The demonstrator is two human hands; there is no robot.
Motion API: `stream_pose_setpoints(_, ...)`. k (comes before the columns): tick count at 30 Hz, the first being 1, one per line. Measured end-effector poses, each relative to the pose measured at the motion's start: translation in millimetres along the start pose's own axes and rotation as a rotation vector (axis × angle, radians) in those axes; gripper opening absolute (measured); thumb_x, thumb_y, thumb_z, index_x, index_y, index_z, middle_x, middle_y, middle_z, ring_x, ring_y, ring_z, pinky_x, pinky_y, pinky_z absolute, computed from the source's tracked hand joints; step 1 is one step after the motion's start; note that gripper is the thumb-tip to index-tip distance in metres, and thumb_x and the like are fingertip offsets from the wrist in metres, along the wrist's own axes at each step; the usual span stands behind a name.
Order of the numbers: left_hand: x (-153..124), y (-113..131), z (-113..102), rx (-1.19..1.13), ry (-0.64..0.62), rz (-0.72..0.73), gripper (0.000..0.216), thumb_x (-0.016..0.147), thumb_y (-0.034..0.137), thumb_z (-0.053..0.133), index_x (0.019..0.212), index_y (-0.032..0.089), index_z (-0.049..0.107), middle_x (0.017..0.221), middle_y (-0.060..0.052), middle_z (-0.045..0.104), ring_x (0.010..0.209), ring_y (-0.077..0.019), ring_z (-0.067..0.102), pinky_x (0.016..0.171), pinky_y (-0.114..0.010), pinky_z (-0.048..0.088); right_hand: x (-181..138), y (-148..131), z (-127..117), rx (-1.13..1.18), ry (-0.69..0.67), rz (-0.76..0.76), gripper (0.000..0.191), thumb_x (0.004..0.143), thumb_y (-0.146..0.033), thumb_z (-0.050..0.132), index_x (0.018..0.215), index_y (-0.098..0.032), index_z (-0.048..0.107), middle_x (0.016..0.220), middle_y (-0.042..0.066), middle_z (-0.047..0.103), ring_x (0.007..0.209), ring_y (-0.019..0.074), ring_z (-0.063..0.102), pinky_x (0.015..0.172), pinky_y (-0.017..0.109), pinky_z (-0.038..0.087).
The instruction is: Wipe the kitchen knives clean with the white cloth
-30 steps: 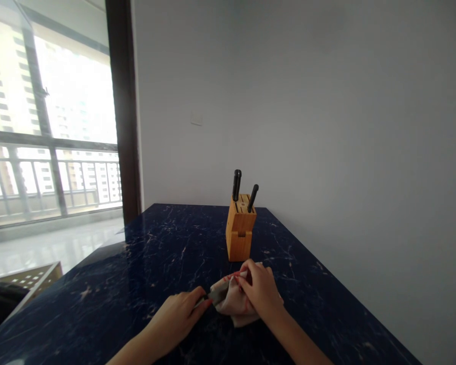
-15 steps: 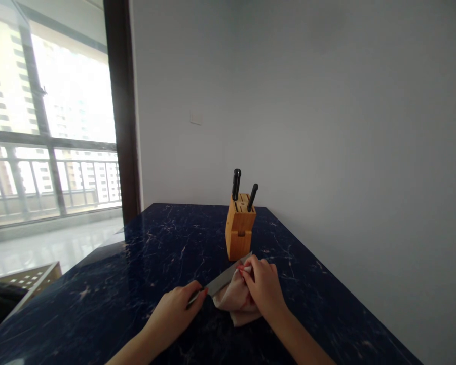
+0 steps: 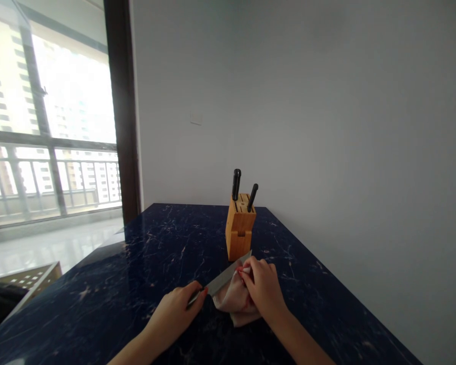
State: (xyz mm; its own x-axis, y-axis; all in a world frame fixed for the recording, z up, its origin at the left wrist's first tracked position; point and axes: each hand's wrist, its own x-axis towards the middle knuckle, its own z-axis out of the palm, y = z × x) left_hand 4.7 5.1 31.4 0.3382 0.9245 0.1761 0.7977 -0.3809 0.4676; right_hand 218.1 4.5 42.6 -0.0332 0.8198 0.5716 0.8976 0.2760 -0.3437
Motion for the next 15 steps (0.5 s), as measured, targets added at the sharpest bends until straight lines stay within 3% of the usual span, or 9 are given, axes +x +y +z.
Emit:
stream_pose_setpoints(5,-2.2,1.6,-1.1,0.039,0.014,0.042,0.025,0.087,0.035,0.034,0.082,0.025,0.056,0.073,0.001,0.067,0.071,-0.0158,0.064,0.062,-0.020,0.038,-2.8,-6.9,4.4,0.068,-0.048,-0.093,0.005,0.077,-0.018,0.053,0.075,-0.023,0.051,0.076,-0.002,0.057,0.077,0.0165,0.049,0.070,0.027,0.030)
stream_pose_setpoints(11,-2.2,-0.3,2.2,0.073,0.031,0.095,0.024,0.087,0.034,0.034,0.086,0.026,0.057,0.074,0.001,0.068,0.072,-0.0164,0.064,0.062,-0.021,0.038,2.1,1.2,-0.9,-0.011,0.053,0.044,0.004,0.078,-0.019,0.049,0.077,-0.022,0.051,0.073,-0.001,0.057,0.074,0.0171,0.050,0.070,0.029,0.029)
stream_pose_setpoints(15,-3.8,0.8,3.2,0.120,0.011,0.131,0.024,0.086,0.035,0.035,0.084,0.026,0.057,0.074,0.001,0.068,0.070,-0.0162,0.064,0.060,-0.021,0.037,-0.9,-0.9,4.6,0.041,0.000,0.005,0.003,0.076,-0.020,0.052,0.076,-0.023,0.051,0.074,-0.001,0.057,0.074,0.0165,0.050,0.069,0.028,0.031)
